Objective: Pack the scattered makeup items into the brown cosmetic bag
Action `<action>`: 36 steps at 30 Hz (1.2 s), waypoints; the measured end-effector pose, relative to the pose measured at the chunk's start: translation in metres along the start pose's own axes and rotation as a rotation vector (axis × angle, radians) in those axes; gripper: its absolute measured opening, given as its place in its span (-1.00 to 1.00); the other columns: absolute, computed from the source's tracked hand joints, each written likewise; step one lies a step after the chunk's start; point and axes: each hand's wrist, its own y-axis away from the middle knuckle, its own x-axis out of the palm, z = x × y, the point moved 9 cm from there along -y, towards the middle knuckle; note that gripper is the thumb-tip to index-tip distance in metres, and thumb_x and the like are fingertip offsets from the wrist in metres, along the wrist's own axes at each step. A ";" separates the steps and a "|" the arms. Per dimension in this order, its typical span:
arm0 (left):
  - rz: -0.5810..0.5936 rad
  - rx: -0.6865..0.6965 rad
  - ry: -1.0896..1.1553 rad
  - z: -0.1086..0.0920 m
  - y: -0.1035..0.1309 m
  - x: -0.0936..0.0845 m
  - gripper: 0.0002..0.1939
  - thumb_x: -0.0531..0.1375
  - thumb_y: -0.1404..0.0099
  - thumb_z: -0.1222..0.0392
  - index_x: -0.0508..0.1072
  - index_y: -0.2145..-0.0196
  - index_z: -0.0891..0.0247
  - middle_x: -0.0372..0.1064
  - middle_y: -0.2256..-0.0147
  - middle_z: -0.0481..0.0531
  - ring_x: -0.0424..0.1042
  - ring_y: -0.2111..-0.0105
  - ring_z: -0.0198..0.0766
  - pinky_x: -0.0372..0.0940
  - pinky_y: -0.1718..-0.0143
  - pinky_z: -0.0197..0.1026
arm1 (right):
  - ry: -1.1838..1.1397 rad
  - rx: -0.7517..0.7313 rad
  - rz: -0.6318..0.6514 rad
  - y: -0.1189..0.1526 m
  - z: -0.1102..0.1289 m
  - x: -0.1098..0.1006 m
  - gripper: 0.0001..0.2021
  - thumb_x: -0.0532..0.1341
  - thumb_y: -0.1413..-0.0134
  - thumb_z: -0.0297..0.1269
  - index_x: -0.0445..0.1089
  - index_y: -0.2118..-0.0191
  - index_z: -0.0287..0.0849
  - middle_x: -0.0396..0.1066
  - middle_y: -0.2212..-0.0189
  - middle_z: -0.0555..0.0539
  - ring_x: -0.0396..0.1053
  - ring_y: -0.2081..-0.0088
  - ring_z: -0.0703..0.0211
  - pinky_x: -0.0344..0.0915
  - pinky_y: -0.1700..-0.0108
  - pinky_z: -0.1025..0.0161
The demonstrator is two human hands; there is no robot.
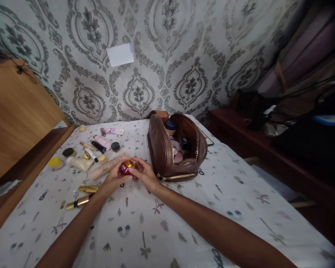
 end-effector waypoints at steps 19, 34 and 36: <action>-0.073 0.025 -0.105 -0.019 0.008 -0.009 -0.30 0.34 -0.16 -0.13 0.27 -0.16 0.21 0.39 -0.03 0.23 0.46 0.12 -0.03 0.40 0.30 -0.21 | 0.146 0.073 0.129 0.007 0.043 0.009 -0.52 0.45 0.26 -0.07 0.33 0.21 -0.14 0.32 0.42 0.09 0.24 0.46 0.32 0.19 0.50 0.38; 0.161 0.090 -0.349 -0.042 0.023 0.088 -0.65 0.17 -0.36 -0.02 0.43 0.01 0.24 0.45 0.14 0.14 0.43 0.18 -0.13 0.36 0.26 -0.22 | 0.117 -0.023 0.236 0.050 0.178 -0.005 -0.52 0.50 0.27 -0.07 0.34 0.25 -0.18 0.38 0.42 0.07 0.28 0.55 0.38 0.23 0.55 0.39; 0.280 0.054 -0.493 -0.042 0.031 0.118 -0.64 0.15 -0.38 0.04 0.37 -0.08 0.20 0.44 0.10 0.13 0.42 0.16 -0.16 0.33 0.32 -0.28 | 0.117 -0.065 0.218 0.049 0.194 -0.015 -0.54 0.49 0.25 -0.10 0.36 0.25 -0.19 0.39 0.37 0.06 0.30 0.54 0.40 0.24 0.55 0.40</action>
